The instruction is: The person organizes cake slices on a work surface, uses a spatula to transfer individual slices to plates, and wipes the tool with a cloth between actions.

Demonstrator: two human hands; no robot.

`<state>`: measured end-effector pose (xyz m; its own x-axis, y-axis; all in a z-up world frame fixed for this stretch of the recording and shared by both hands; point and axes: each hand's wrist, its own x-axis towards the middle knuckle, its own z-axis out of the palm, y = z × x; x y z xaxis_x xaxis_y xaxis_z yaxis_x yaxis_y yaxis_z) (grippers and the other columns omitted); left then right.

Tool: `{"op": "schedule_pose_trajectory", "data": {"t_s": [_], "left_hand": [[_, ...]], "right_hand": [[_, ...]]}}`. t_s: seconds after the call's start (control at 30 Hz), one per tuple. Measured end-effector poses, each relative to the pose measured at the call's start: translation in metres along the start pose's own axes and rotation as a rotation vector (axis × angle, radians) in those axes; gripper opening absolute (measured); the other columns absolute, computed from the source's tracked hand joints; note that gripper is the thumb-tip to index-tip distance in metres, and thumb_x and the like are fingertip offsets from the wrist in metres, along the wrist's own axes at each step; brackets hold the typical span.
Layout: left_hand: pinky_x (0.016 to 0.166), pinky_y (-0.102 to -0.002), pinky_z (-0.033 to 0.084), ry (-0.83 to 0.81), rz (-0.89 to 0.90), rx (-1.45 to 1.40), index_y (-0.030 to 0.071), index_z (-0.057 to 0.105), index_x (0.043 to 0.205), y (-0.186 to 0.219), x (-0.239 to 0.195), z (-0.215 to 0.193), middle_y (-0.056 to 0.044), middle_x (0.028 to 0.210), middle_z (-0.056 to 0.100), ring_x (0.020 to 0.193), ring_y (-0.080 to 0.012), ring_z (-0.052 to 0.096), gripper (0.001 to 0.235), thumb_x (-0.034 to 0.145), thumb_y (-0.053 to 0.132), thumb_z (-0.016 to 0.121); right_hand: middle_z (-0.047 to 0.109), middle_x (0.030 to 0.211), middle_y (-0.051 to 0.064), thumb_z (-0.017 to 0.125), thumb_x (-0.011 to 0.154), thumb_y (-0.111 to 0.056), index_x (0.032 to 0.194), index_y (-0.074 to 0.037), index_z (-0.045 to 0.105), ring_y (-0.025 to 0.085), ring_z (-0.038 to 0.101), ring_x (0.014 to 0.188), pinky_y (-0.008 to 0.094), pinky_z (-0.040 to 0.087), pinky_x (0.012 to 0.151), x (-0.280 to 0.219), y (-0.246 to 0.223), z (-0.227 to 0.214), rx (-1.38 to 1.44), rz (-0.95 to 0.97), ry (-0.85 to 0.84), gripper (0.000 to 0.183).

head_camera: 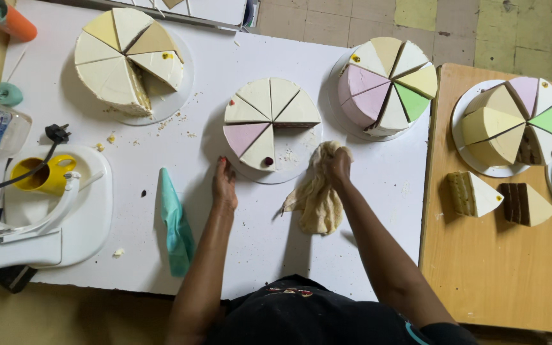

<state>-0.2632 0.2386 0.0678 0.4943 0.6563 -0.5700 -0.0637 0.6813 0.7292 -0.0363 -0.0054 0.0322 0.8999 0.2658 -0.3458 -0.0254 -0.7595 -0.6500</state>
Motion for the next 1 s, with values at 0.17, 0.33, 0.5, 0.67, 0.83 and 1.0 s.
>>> {"op": "schedule_pose_trajectory", "data": {"t_s": [0.17, 0.33, 0.5, 0.67, 0.83, 1.0], "left_hand": [[0.125, -0.046, 0.019, -0.062, 0.026, 0.104, 0.011, 0.039, 0.156, 0.07, 0.023, 0.029, -0.009, 0.156, 0.041, 0.15, -0.0272, 0.031, 0.069, 0.104, 0.052, 0.06], [0.122, -0.051, 0.026, -0.113, -0.001, 0.057, 0.017, 0.056, 0.143, 0.083, 0.053, 0.03, -0.001, 0.139, 0.056, 0.142, -0.0212, 0.043, 0.05, 0.105, 0.048, 0.059], [0.123, -0.058, 0.023, -0.158, 0.053, 0.215, 0.008, 0.043, 0.155, 0.089, 0.039, 0.036, -0.015, 0.163, 0.034, 0.156, -0.0338, 0.02, 0.063, 0.11, 0.051, 0.049], [0.121, -0.06, 0.027, -0.169, 0.061, 0.27, 0.009, 0.042, 0.156, 0.088, 0.044, 0.03, -0.017, 0.162, 0.034, 0.155, -0.0359, 0.021, 0.066, 0.108, 0.055, 0.05], [0.124, -0.058, 0.026, -0.185, 0.064, 0.289, 0.007, 0.034, 0.16, 0.09, 0.042, 0.03, -0.02, 0.167, 0.024, 0.156, -0.038, 0.017, 0.07, 0.11, 0.053, 0.049], [0.125, -0.057, 0.023, -0.193, 0.054, 0.289, 0.004, 0.029, 0.161, 0.087, 0.021, 0.025, -0.025, 0.167, 0.021, 0.155, -0.0425, 0.018, 0.074, 0.109, 0.053, 0.047]], "right_hand": [[0.06, 0.103, 0.029, 0.059, 0.095, -0.012, 0.097, 0.01, 0.061, 0.051, 0.062, 0.102, 0.053, 0.05, 0.084, -0.044, -0.041, -0.01, -0.017, -0.05, -0.017, 0.023], [0.039, 0.113, 0.017, 0.066, 0.099, -0.034, 0.069, 0.009, 0.055, 0.041, 0.046, 0.114, 0.047, 0.043, 0.101, -0.045, -0.062, -0.024, -0.178, -0.305, 0.164, 0.053], [0.048, 0.098, 0.018, 0.043, 0.095, -0.025, 0.1, -0.012, 0.038, 0.047, 0.056, 0.098, 0.051, 0.036, 0.073, -0.06, -0.102, -0.029, 0.123, 0.087, -0.046, 0.015], [0.047, 0.095, 0.021, 0.049, 0.092, -0.007, 0.099, -0.006, 0.04, 0.052, 0.056, 0.093, 0.057, 0.042, 0.066, -0.073, -0.062, 0.027, -0.129, -0.181, -0.085, 0.012], [0.046, 0.1, 0.013, 0.058, 0.09, -0.006, 0.079, 0.004, 0.05, 0.049, 0.061, 0.085, 0.054, 0.052, 0.06, -0.09, -0.067, 0.051, -0.362, -0.501, -0.095, 0.017], [0.038, 0.094, 0.011, 0.056, 0.092, -0.003, 0.075, -0.003, 0.041, 0.049, 0.058, 0.08, 0.039, 0.041, 0.04, -0.065, -0.056, 0.093, -0.195, -0.842, -0.072, 0.022]]}}
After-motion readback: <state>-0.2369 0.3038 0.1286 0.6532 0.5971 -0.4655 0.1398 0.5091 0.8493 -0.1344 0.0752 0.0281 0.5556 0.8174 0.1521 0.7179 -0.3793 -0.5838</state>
